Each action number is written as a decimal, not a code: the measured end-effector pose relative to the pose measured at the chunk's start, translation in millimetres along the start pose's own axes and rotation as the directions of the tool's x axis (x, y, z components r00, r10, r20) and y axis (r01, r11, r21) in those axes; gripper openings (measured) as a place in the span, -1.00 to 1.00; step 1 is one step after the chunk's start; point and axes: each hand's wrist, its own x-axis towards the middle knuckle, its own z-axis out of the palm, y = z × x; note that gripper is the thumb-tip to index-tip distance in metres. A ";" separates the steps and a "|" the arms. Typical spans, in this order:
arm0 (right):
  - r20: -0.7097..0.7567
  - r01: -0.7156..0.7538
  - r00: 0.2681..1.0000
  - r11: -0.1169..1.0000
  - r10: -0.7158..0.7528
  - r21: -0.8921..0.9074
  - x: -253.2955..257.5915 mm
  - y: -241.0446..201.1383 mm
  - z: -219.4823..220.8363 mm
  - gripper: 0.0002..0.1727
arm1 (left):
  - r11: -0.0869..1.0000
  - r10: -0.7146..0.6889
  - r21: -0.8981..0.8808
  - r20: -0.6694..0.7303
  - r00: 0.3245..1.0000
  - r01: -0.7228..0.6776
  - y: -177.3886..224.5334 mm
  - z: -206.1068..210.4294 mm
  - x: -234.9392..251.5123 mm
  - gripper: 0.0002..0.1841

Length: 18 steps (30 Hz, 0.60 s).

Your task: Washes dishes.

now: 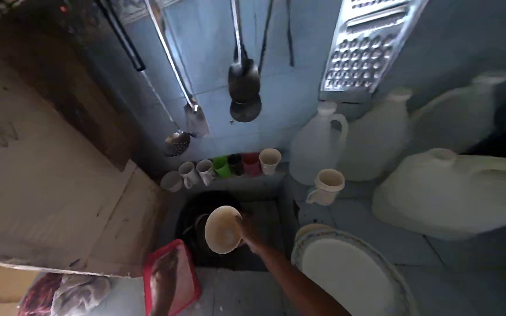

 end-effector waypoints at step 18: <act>0.230 0.085 0.972 0.985 -0.048 -0.152 -21.9 3.7 52.1 -0.42 | 0.940 -0.087 -0.315 0.150 0.985 0.131 126.1 9.6 12.9 -0.56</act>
